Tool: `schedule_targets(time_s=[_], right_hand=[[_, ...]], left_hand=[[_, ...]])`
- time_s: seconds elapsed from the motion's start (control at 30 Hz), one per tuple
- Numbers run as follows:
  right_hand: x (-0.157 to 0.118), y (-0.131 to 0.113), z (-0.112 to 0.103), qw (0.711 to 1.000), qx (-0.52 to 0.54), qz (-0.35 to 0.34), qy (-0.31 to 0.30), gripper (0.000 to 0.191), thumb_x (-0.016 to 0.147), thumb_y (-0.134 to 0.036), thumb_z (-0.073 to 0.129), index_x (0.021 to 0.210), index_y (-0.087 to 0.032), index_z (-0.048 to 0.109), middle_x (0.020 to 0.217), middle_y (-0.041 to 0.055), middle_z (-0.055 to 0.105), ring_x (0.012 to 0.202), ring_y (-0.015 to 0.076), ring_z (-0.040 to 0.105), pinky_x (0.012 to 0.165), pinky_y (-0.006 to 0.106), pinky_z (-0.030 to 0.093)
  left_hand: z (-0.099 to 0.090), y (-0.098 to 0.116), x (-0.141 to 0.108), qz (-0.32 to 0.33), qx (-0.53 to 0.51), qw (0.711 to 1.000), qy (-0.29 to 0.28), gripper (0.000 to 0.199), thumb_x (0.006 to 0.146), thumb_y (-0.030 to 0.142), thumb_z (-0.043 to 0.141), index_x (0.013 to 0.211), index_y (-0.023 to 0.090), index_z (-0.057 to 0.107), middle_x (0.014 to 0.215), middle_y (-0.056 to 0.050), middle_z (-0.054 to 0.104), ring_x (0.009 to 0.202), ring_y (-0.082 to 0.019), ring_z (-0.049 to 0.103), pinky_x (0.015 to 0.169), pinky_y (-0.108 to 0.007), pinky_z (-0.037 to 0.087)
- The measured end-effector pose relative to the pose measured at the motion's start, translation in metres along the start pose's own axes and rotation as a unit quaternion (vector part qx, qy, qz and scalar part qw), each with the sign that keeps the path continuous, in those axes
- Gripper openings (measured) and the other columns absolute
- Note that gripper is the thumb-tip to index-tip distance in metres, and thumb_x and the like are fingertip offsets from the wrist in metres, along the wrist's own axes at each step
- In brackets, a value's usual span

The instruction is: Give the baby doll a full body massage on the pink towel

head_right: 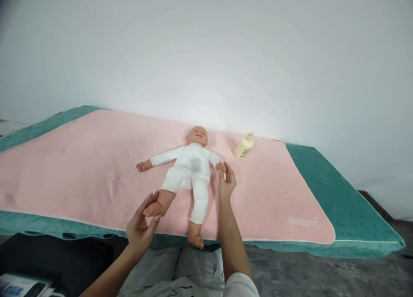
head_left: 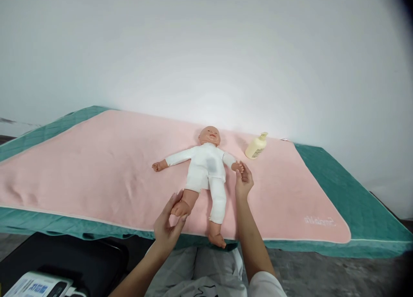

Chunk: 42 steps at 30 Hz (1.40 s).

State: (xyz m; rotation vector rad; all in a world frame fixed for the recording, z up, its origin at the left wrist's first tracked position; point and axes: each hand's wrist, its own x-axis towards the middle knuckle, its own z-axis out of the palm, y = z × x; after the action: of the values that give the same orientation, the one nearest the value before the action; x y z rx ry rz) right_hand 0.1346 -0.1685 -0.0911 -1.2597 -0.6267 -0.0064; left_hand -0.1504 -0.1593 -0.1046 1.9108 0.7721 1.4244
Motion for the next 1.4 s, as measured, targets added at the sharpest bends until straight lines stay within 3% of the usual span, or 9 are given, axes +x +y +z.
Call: schedule_targets(time_s=[0.13, 0.3, 0.57, 0.83, 1.0, 1.1, 1.27, 1.4], right_hand=[[0.008, -0.004, 0.001, 0.998, 0.025, 0.021, 0.057, 0.049, 0.089, -0.042, 0.058, 0.128, -0.012, 0.055, 0.133, 0.0169, 0.061, 0.122, 0.0229, 0.061, 0.109, 0.045, 0.045], [0.018, 0.015, -0.009, 0.986, 0.027, 0.088, 0.136, 0.050, 0.086, -0.049, 0.058, 0.122, -0.015, 0.055, 0.135, 0.0149, 0.058, 0.127, 0.0232, 0.056, 0.111, 0.043, 0.043], [0.034, 0.044, -0.028, 0.968, 0.123, 0.165, 0.141, 0.043, 0.076, -0.052, 0.067, 0.100, -0.019, 0.051, 0.119, 0.0099, 0.063, 0.119, 0.0235, 0.061, 0.105, 0.046, 0.049], [0.037, 0.044, -0.027, 0.956, 0.154, 0.197, 0.155, 0.035, 0.075, -0.041, 0.072, 0.091, -0.021, 0.048, 0.111, 0.0036, 0.062, 0.114, 0.0172, 0.064, 0.102, 0.033, 0.053], [0.037, 0.041, -0.027, 0.953, 0.167, 0.202, 0.153, 0.029, 0.077, -0.036, 0.069, 0.092, -0.021, 0.049, 0.116, 0.0039, 0.062, 0.114, 0.0148, 0.064, 0.102, 0.030, 0.052], [0.035, 0.042, -0.028, 0.954, 0.164, 0.202, 0.147, 0.031, 0.078, -0.037, 0.068, 0.096, -0.020, 0.051, 0.122, 0.0066, 0.062, 0.115, 0.0166, 0.063, 0.104, 0.034, 0.052], [0.032, 0.044, -0.028, 0.964, 0.146, 0.174, 0.139, 0.042, 0.074, -0.042, 0.072, 0.105, -0.018, 0.055, 0.133, 0.0094, 0.058, 0.124, 0.0198, 0.058, 0.107, 0.037, 0.048], [0.030, 0.036, -0.026, 0.972, 0.116, 0.142, 0.147, 0.055, 0.076, -0.045, 0.071, 0.120, -0.016, 0.055, 0.138, 0.0117, 0.056, 0.130, 0.0215, 0.053, 0.112, 0.039, 0.043]], left_hand=[[-0.009, -0.015, -0.030, -0.004, 0.003, 1.000, 0.000, 0.056, 0.092, 0.028, 0.058, 0.145, 0.020, 0.044, 0.136, -0.014, 0.060, 0.126, -0.029, 0.057, 0.102, -0.043, 0.053], [-0.020, -0.029, -0.061, 0.032, 0.082, 0.996, -0.007, 0.055, 0.088, 0.026, 0.063, 0.141, 0.023, 0.051, 0.130, -0.012, 0.065, 0.121, -0.028, 0.061, 0.100, -0.037, 0.055], [-0.028, -0.035, -0.086, 0.032, 0.133, 0.989, -0.047, 0.060, 0.087, 0.023, 0.063, 0.144, 0.025, 0.046, 0.131, -0.008, 0.064, 0.119, -0.026, 0.062, 0.098, -0.033, 0.056], [-0.033, -0.048, -0.100, 0.060, 0.185, 0.980, -0.032, 0.051, 0.088, 0.031, 0.064, 0.137, 0.019, 0.054, 0.125, -0.012, 0.068, 0.110, -0.027, 0.068, 0.084, -0.032, 0.063], [-0.033, -0.048, -0.102, 0.059, 0.161, 0.984, -0.039, 0.048, 0.088, 0.026, 0.064, 0.135, 0.020, 0.056, 0.121, -0.008, 0.070, 0.112, -0.025, 0.067, 0.092, -0.033, 0.060], [-0.031, -0.044, -0.103, 0.029, 0.115, 0.992, -0.031, 0.052, 0.086, 0.021, 0.066, 0.137, 0.021, 0.055, 0.127, -0.007, 0.067, 0.111, -0.023, 0.067, 0.099, -0.032, 0.056], [-0.028, -0.029, -0.099, -0.079, 0.053, 0.995, -0.002, 0.047, 0.085, 0.020, 0.067, 0.132, 0.023, 0.061, 0.126, -0.006, 0.067, 0.110, -0.023, 0.068, 0.099, -0.029, 0.054], [-0.026, -0.019, -0.089, -0.106, 0.011, 0.994, 0.023, 0.041, 0.083, 0.019, 0.068, 0.124, 0.024, 0.066, 0.125, -0.005, 0.068, 0.111, -0.023, 0.067, 0.100, -0.029, 0.052]])
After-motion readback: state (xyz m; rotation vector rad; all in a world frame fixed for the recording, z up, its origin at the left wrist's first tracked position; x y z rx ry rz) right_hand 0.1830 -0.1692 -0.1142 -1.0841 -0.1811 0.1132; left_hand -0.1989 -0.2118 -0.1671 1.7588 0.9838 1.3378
